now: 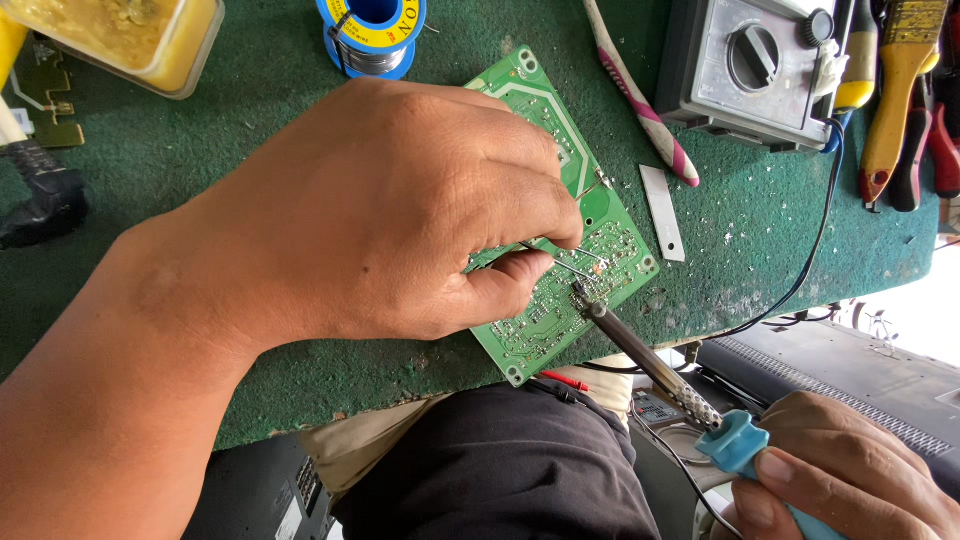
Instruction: The person solders a green circuit board using a soldering iron and solder wire. They apply solder to various points on the board, use tweezers to position small components, and repeatedly reflow solder joints. The work is performed on a green workbench with tools and parts nearby.
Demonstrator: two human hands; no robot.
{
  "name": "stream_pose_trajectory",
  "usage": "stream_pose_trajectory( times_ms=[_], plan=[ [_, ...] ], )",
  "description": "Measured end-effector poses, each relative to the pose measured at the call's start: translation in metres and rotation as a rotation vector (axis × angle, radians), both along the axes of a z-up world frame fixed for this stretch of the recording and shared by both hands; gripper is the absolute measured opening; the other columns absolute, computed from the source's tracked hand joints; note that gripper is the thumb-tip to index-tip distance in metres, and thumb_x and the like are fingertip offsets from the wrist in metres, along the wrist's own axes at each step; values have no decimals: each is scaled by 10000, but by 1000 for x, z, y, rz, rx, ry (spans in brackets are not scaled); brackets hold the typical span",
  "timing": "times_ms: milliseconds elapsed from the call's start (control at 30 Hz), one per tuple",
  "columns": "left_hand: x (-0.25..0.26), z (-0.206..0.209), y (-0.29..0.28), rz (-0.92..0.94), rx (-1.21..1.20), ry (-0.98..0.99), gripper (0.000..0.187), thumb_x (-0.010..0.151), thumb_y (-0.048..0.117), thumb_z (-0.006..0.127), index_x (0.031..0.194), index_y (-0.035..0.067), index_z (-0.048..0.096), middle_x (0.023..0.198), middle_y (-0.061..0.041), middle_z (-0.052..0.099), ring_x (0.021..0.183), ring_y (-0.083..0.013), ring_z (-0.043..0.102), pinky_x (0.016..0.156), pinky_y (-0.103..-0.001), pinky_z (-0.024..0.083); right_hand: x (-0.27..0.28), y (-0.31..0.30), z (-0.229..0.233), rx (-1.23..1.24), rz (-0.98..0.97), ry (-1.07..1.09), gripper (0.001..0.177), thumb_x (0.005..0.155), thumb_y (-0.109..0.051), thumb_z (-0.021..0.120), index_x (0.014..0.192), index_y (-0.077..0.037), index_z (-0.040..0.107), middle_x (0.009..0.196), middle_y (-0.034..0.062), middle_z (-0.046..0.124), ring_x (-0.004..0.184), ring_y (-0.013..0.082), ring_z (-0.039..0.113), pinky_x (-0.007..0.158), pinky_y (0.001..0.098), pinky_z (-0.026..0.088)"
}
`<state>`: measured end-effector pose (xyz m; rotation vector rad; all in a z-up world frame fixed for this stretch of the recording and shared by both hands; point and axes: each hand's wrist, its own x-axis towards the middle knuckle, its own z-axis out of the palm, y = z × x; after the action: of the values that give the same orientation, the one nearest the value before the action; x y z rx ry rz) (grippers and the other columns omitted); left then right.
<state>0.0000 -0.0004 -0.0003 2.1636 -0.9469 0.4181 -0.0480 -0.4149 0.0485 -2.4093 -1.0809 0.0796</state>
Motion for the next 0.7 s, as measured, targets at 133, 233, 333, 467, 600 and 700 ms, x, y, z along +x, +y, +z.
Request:
stream_pose_trajectory(
  times_ms=[133, 233, 333, 467, 600, 700],
  plan=[
    [0, 1, 0, 2, -1, 22, 138, 908, 131, 777, 1041, 101, 794, 886, -40, 680, 816, -322, 650, 585, -488, 476, -1, 2, 0, -27, -25, 14, 352, 863, -202, 766, 1193, -148, 659, 885, 1, 722, 723, 139, 707, 774, 306, 669],
    [0, 1, 0, -13, -13, 14, 107, 956, 135, 766, 1050, 87, 782, 900, -49, 684, 834, -329, 661, 626, -486, 484, 1, -6, -9, 87, -18, -11, 345, 824, -225, 790, 1121, -102, 665, 842, 32, 708, 682, 141, 694, 731, 306, 666],
    [0, 3, 0, -10, -18, 9, 114, 947, 108, 771, 1050, 66, 793, 938, -65, 725, 844, -334, 673, 651, -483, 503, 2, -15, -11, 115, -2, -14, 329, 906, -221, 701, 1201, -97, 625, 903, 31, 724, 710, 129, 720, 771, 304, 680],
    [0, 5, -1, -25, -41, 20, 70, 976, 85, 758, 1034, 52, 778, 935, -71, 719, 840, -340, 661, 711, -486, 510, -5, 7, -7, 137, -127, 73, 312, 924, -217, 677, 1216, -115, 635, 941, 59, 729, 742, 182, 712, 805, 334, 671],
    [1, 6, -1, -38, -32, 39, 37, 988, 81, 758, 1018, 60, 750, 925, -61, 698, 826, -335, 638, 730, -486, 506, -4, 8, -10, 157, -152, 81, 281, 882, -197, 725, 1142, -126, 644, 846, 33, 693, 689, 172, 689, 783, 341, 670],
    [2, 5, 0, -46, -36, 37, 44, 999, 74, 752, 1026, 41, 761, 950, -66, 718, 823, -329, 638, 737, -475, 511, -3, 15, -12, 207, -123, 57, 268, 896, -178, 704, 1137, -96, 620, 852, 55, 691, 692, 188, 673, 776, 335, 666]
  ],
)
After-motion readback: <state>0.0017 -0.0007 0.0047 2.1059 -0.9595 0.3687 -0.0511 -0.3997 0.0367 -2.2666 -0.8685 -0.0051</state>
